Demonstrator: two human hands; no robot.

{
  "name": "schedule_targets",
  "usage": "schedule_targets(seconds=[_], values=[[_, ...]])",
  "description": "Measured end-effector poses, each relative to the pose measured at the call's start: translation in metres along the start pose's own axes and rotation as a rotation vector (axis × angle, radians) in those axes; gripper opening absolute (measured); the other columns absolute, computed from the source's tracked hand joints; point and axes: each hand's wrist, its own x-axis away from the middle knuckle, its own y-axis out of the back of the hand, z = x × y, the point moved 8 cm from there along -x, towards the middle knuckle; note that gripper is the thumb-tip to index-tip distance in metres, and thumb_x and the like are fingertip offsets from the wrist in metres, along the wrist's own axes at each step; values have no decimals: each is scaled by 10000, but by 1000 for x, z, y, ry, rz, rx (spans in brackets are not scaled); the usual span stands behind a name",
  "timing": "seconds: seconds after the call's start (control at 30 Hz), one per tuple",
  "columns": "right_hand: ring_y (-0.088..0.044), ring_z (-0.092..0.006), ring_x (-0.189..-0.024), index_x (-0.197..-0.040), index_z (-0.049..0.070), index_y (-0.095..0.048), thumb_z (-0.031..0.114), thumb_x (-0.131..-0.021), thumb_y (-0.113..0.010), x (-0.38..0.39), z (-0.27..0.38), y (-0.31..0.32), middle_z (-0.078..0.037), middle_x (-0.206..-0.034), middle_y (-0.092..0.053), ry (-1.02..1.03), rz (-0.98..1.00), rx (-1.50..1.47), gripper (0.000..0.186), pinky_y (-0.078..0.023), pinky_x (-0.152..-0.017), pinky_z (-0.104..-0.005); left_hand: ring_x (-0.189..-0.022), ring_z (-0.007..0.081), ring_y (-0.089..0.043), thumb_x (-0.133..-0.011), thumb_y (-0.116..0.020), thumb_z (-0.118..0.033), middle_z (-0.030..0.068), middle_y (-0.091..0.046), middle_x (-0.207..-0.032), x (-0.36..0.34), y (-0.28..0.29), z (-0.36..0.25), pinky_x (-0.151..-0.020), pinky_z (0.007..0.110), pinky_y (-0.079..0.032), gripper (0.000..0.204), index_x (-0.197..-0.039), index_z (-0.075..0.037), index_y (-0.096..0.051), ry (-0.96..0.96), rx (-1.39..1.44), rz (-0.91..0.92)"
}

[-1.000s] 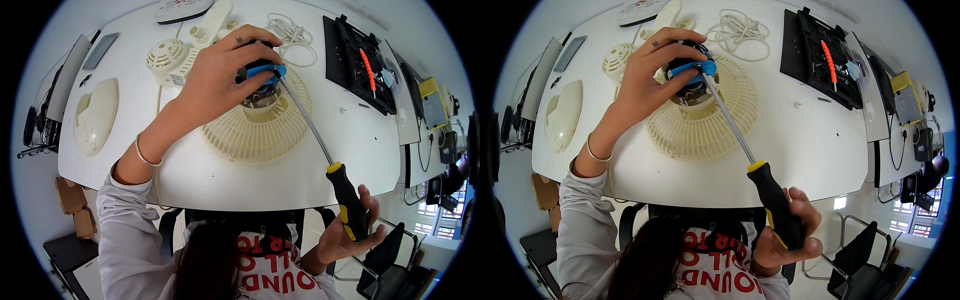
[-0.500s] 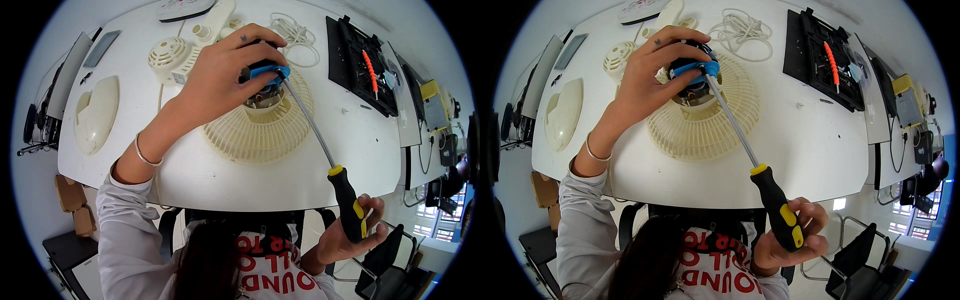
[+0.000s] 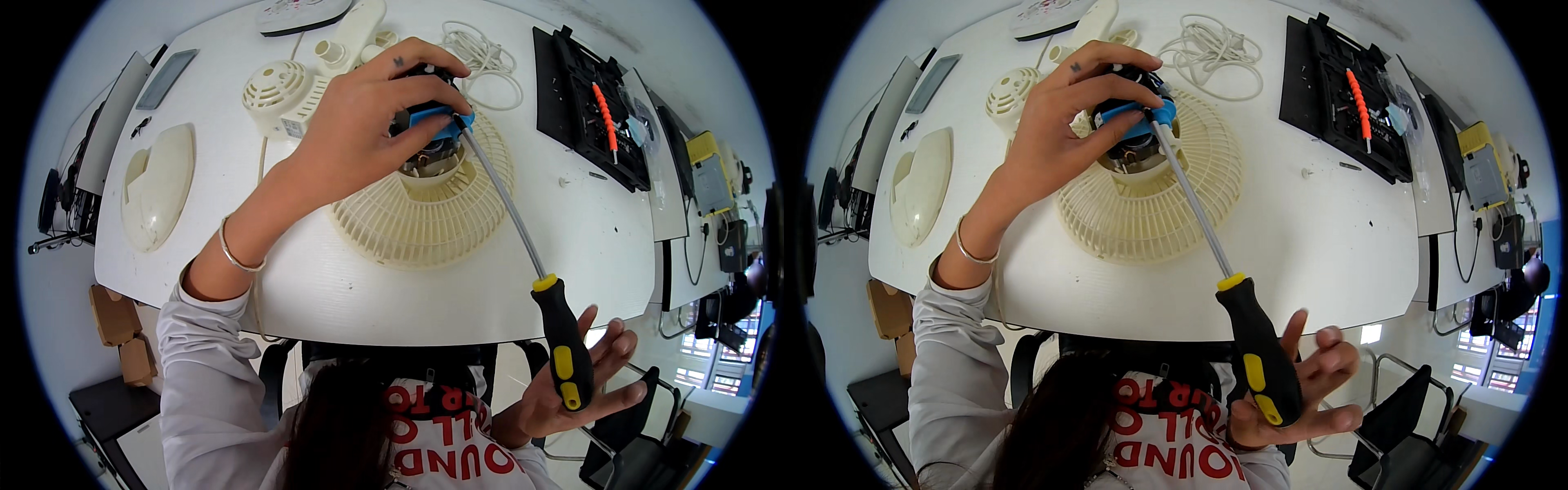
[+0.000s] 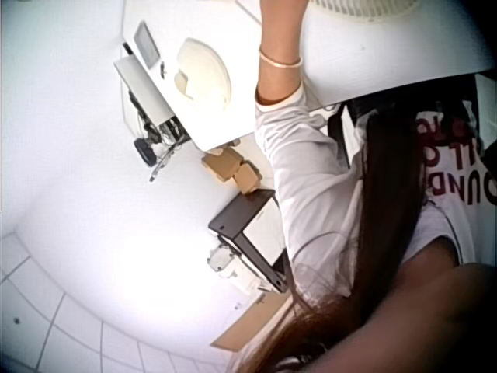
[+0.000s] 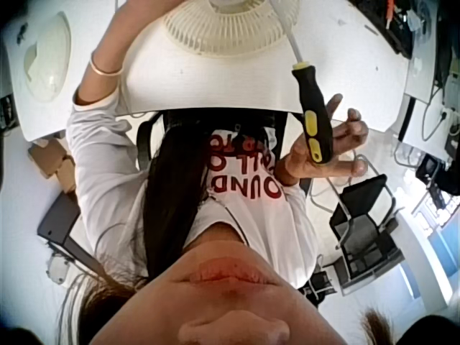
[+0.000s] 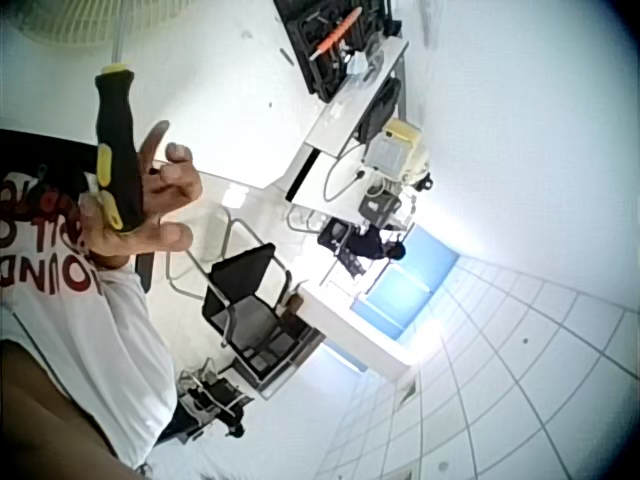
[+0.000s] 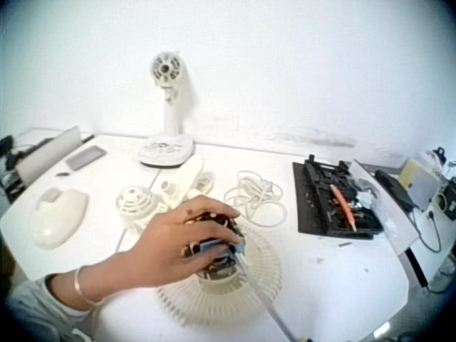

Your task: The person disassembles a small white fan, removes the motor housing, and uses a screwdriver to adjust internal components. They then reassemble the fan by placing the motor back into the housing and securing the casing.

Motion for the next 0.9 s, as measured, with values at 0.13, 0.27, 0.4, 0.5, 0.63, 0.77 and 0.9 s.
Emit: schedule_targets(seconds=[0.13, 0.27, 0.4, 0.5, 0.63, 0.77, 0.9], values=[[-507, -283, -1091, -1368, 189, -247, 472, -940, -419, -6, 5, 7, -198, -1243, -423, 81, -55, 376, 541, -528, -828, -421, -941, 194, -604, -765, -630, 26, 46, -577, -1129, 0, 1, 1, -815, 305, -512, 178, -902, -80, -671, 23, 0, 4], [-610, -245, -755, -1366, 54, -214, 563, -885, -468, -1, -3, 14, -237, -1176, -440, -89, -152, 335, 744, -559, -548, -263, -944, 192, -598, -762, -632, 25, 46, -579, -1124, -1, 1, 0, -803, 296, -509, 168, -896, -71, -665, 17, -12, -3], [-554, -234, -904, -1362, 64, -206, 534, -878, -511, 5, 1, 13, -181, -1081, -452, 7, -103, 426, 740, -526, -564, -270, -944, 192, -592, -762, -635, 21, 45, -580, -1121, 0, 1, 0, -797, 291, -507, 163, -895, -68, -661, 10, -11, -14], [-465, -236, -1022, -1362, 138, -228, 475, -860, -576, 7, 7, 14, -143, -1056, -461, 147, -20, 381, 697, -514, -746, -336, -943, 192, -590, -761, -636, 21, 45, -583, -1117, 0, 1, 0, -798, 289, -506, 164, -896, -70, -662, 12, -4, -15], [-410, -230, -1096, -1298, 206, -357, 386, -865, -603, 8, 10, 17, -60, -1049, -497, 169, 15, 220, 530, -453, -923, -377, -947, 189, -588, -757, -645, 18, 44, -586, -1113, 0, 2, -1, -803, 292, -507, 169, -898, -75, -665, 19, -3, -11], [-409, -176, -1113, -1205, 157, -457, 490, -897, -451, 4, -1, 10, -27, -1069, -513, -52, -70, 59, 453, -411, -975, -384, -940, 186, -593, -751, -662, 10, 43, -589, -1112, 1, 1, 0, -800, 295, -509, 172, -897, -80, -667, 22, 11, -8], [-417, -166, -1099, -1175, 116, -479, 539, -895, -407, -2, -8, 3, -12, -1044, -499, -183, -32, -316, 512, -407, -984, -392, -925, 185, -601, -750, -667, 7, 40, -588, -1116, 1, 2, 0, -796, 293, -510, 171, -895, -83, -668, 1, 2, -16]])
